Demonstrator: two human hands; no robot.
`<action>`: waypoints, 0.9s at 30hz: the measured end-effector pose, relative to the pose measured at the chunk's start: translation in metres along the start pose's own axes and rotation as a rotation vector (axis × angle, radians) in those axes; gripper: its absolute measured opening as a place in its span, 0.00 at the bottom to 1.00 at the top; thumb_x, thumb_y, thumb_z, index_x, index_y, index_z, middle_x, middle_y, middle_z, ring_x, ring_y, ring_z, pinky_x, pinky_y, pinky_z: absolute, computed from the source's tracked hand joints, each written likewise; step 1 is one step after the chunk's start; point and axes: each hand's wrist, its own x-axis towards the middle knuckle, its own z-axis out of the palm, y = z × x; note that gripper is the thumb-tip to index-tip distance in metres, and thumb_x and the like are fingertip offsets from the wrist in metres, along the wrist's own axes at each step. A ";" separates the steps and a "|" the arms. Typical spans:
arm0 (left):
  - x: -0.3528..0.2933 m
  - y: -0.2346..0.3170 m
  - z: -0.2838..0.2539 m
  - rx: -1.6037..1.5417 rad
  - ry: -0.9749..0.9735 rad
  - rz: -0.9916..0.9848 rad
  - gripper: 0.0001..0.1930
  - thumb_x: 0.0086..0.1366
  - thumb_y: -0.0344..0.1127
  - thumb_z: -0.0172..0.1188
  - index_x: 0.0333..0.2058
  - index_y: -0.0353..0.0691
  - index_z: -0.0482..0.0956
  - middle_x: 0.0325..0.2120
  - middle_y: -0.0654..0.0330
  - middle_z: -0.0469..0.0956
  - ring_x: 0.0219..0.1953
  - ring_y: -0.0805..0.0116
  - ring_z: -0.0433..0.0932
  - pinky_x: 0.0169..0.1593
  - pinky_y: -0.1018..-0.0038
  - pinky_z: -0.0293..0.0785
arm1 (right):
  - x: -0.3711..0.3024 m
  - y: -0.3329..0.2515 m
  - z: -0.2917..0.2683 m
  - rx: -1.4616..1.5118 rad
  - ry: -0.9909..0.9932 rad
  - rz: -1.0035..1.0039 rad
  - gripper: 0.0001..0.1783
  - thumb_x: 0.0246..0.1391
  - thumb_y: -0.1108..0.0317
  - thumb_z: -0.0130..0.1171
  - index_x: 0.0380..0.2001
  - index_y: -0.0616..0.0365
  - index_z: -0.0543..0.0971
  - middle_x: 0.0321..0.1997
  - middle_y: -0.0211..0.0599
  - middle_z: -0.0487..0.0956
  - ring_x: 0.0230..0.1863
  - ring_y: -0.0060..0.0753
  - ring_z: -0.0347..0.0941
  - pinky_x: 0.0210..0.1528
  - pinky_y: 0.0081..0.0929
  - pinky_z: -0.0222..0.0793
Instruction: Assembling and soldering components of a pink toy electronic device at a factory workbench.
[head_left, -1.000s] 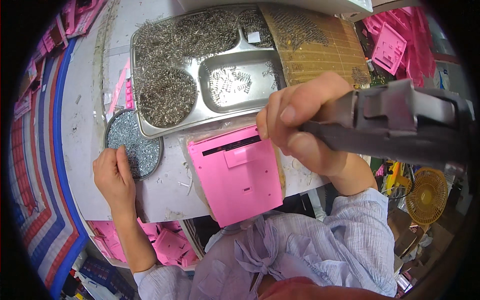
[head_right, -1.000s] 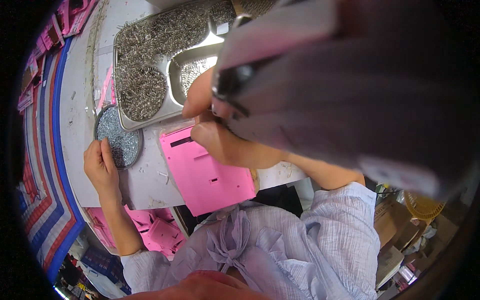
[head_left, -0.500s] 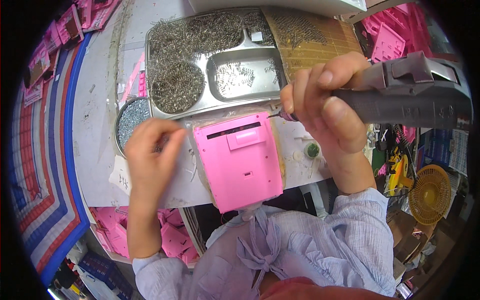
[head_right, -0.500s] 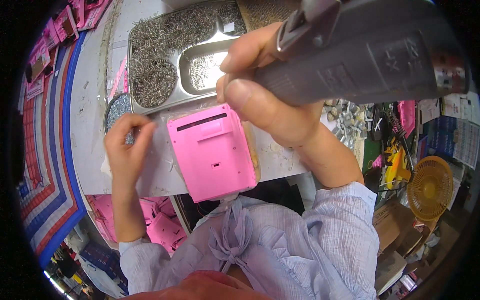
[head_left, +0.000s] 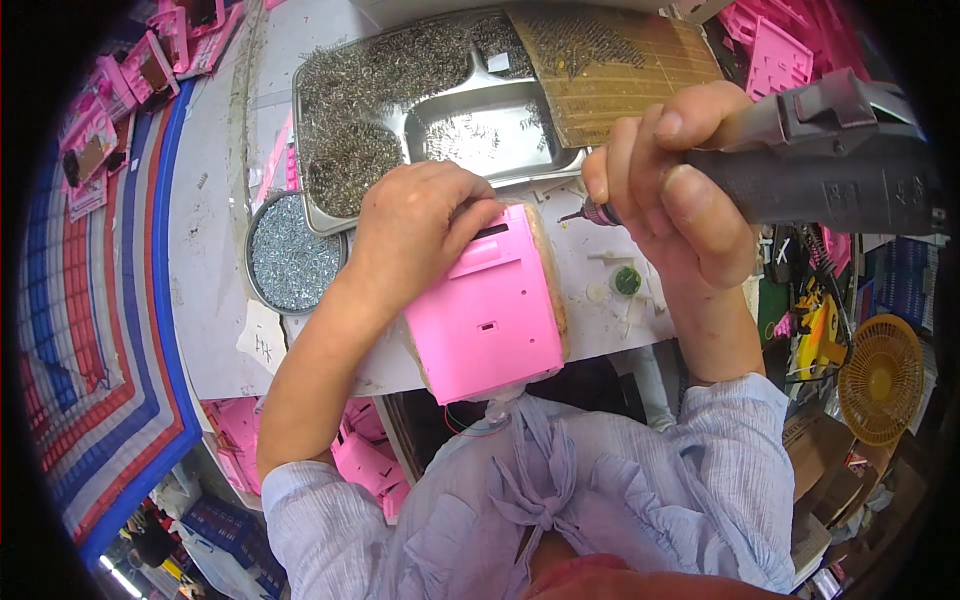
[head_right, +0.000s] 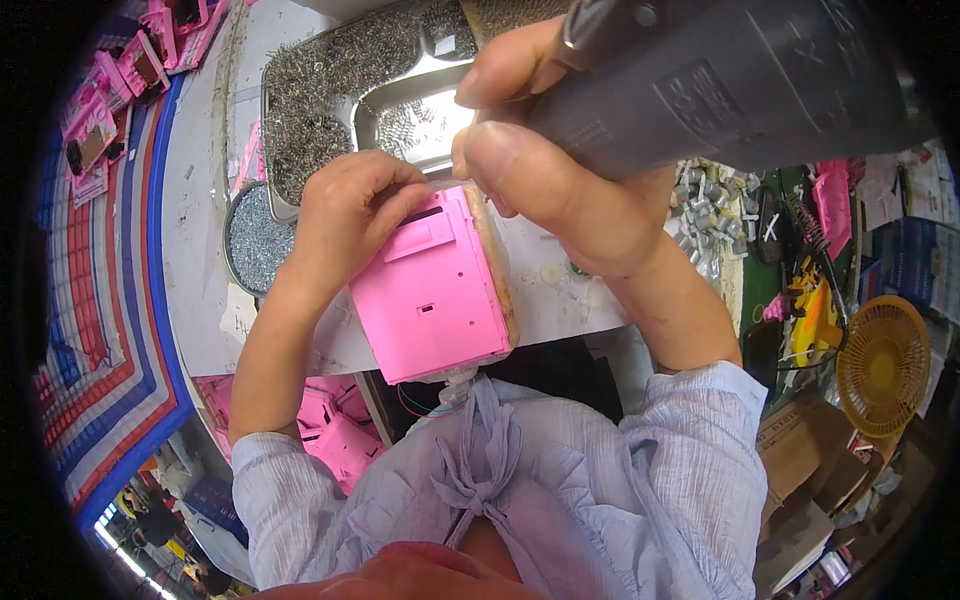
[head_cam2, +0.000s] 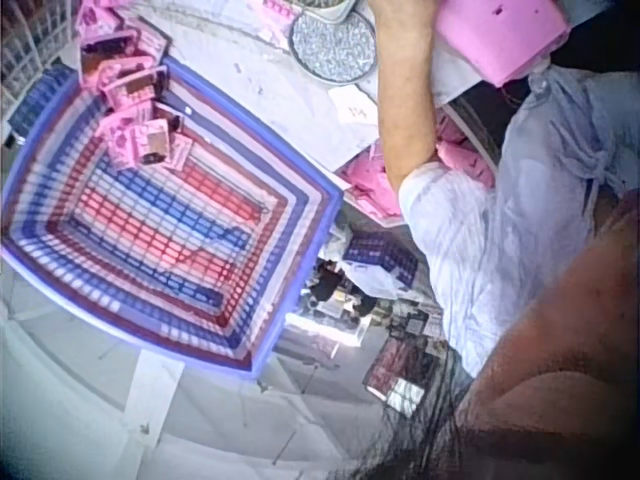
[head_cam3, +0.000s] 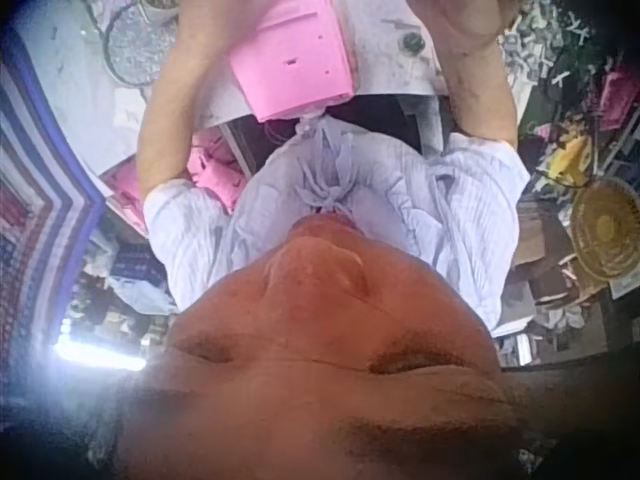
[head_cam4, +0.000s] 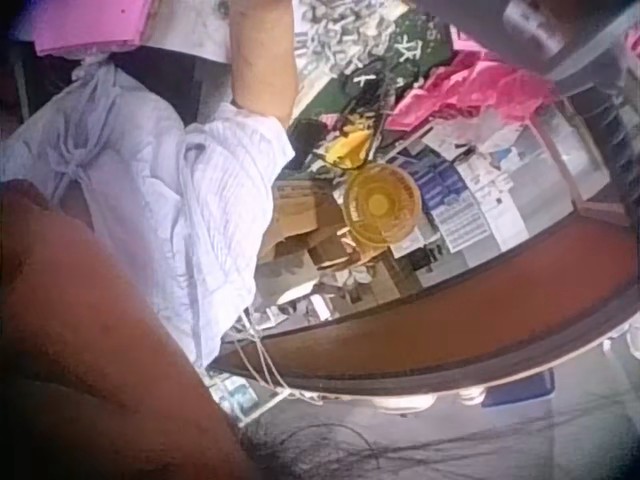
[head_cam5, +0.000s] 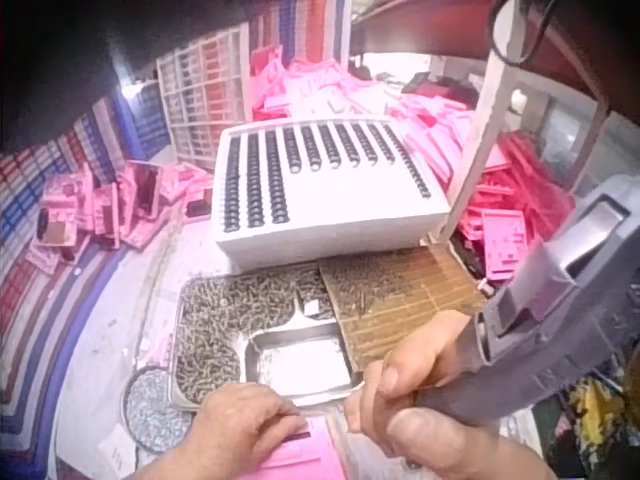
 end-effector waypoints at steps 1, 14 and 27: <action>0.001 0.000 -0.001 -0.030 -0.025 -0.032 0.07 0.59 0.31 0.70 0.30 0.33 0.82 0.25 0.54 0.81 0.27 0.61 0.80 0.33 0.69 0.76 | -0.002 0.003 -0.001 0.014 0.004 -0.023 0.16 0.63 0.64 0.59 0.52 0.54 0.70 0.19 0.24 0.65 0.21 0.21 0.61 0.38 0.31 0.69; -0.001 0.001 -0.006 -0.500 -0.090 -0.480 0.07 0.66 0.30 0.66 0.34 0.30 0.84 0.26 0.61 0.83 0.29 0.78 0.78 0.34 0.78 0.75 | 0.000 0.011 -0.009 -0.035 -0.009 -0.071 0.15 0.63 0.67 0.55 0.51 0.56 0.71 0.17 0.23 0.63 0.19 0.20 0.60 0.37 0.31 0.70; 0.008 -0.005 -0.007 0.028 -0.067 0.040 0.08 0.62 0.34 0.68 0.30 0.36 0.82 0.25 0.55 0.81 0.27 0.58 0.80 0.33 0.66 0.75 | 0.002 0.012 -0.012 -0.015 -0.020 -0.065 0.16 0.62 0.70 0.54 0.53 0.57 0.72 0.18 0.24 0.64 0.19 0.19 0.59 0.38 0.31 0.70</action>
